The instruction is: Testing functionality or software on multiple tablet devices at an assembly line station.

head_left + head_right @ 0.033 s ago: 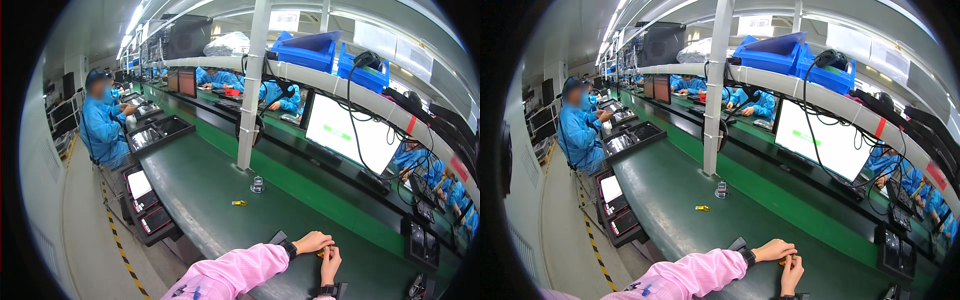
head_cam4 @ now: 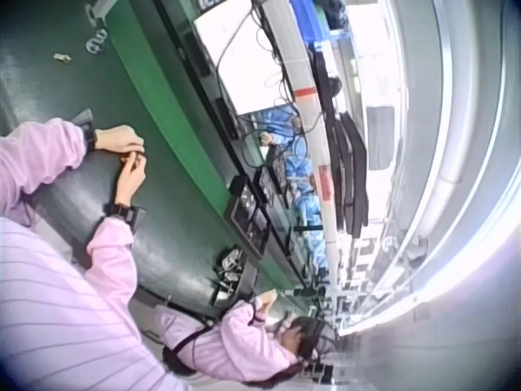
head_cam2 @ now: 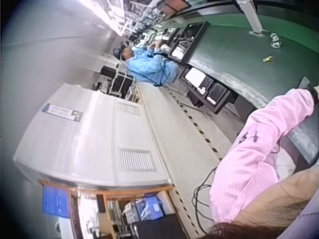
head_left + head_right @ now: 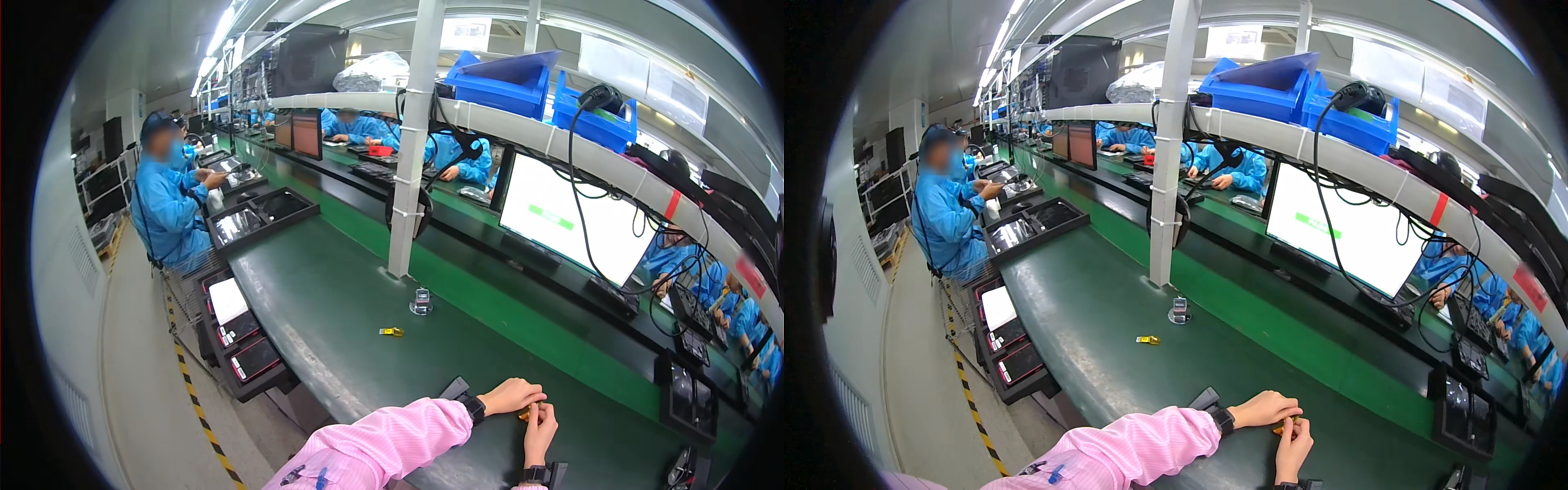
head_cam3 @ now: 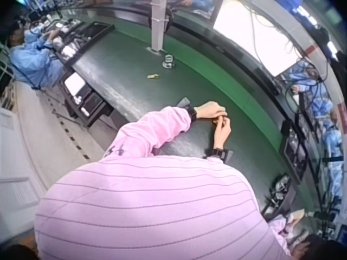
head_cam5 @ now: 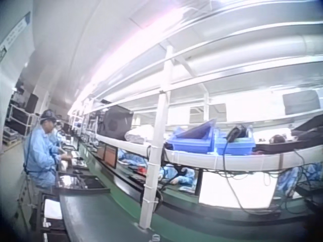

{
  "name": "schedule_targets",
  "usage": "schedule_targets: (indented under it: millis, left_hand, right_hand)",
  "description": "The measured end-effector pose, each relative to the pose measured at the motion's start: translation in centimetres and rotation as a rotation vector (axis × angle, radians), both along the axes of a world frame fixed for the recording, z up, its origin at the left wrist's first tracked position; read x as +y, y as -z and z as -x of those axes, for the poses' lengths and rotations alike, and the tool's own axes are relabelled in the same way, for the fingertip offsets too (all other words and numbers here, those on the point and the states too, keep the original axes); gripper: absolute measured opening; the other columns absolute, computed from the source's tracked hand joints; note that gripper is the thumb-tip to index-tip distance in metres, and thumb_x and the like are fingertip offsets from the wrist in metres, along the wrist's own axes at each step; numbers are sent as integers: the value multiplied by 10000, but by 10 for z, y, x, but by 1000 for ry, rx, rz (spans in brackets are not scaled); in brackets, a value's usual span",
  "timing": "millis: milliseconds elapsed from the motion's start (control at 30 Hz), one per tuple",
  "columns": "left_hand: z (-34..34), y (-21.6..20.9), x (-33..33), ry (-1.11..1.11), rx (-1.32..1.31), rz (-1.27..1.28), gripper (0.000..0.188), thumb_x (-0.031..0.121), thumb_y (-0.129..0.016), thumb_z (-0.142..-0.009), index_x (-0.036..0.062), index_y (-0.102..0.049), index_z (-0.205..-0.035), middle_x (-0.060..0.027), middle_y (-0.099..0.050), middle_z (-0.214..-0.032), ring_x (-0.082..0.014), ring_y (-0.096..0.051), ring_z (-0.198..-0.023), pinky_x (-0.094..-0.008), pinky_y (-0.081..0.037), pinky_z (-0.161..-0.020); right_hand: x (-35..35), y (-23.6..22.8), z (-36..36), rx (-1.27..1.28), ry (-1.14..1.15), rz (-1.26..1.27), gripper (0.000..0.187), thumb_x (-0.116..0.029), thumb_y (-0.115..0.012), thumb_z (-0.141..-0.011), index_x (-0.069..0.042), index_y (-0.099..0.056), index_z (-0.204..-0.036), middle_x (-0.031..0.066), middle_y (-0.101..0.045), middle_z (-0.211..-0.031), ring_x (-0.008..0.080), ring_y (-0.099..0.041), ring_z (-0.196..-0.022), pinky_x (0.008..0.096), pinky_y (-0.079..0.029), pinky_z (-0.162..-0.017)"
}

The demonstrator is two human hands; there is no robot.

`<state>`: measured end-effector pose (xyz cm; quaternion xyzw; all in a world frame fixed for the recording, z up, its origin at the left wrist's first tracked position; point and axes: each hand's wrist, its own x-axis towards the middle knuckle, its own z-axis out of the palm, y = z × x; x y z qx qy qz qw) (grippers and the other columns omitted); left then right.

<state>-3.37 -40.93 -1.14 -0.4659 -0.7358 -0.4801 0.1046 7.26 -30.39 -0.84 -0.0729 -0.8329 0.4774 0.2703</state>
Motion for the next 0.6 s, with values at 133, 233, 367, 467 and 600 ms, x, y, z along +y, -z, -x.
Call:
schedule_targets:
  millis: [133,233,367,467,600]
  left_hand:
    - [1,1,0,-5,1,23,328,294,-537,-937,49,-554,-719,-147,-542,-548,-339,-548,-523,-412,-414,-500]
    - [0,0,0,-6,4,22,335,297,-533,-939,48,-551,-714,-149,-540,-549,-343,-546,-527,-415,-413,-502]
    - [-1,-1,-1,-7,6,23,329,297,-530,-940,50,-562,-724,-151,-544,-555,-345,-549,-535,-418,-414,-509]
    - [0,-1,0,-6,8,24,325,297,-531,-939,50,-569,-731,-155,-547,-561,-346,-554,-543,-419,-417,-514]
    - [1,2,0,-11,0,46,323,297,-537,-935,48,-570,-732,-158,-551,-565,-349,-558,-549,-423,-422,-518]
  right_hand:
    - [1,2,2,-8,11,-5,230,-166,-561,-938,30,-535,-821,89,-609,-607,110,-551,-540,271,-417,-525]
    - [1,4,2,7,-2,19,232,-166,-565,-936,30,-535,-817,88,-607,-605,108,-545,-535,270,-411,-518]
    - [3,4,1,19,-13,6,227,-159,-568,-934,30,-530,-814,88,-608,-609,102,-543,-537,265,-417,-520]
    - [3,5,2,38,-17,-13,221,-150,-572,-931,31,-526,-812,86,-601,-607,98,-536,-535,264,-415,-516]
    - [3,7,3,58,-24,2,214,-139,-575,-928,32,-525,-810,80,-588,-598,95,-532,-535,262,-417,-517]
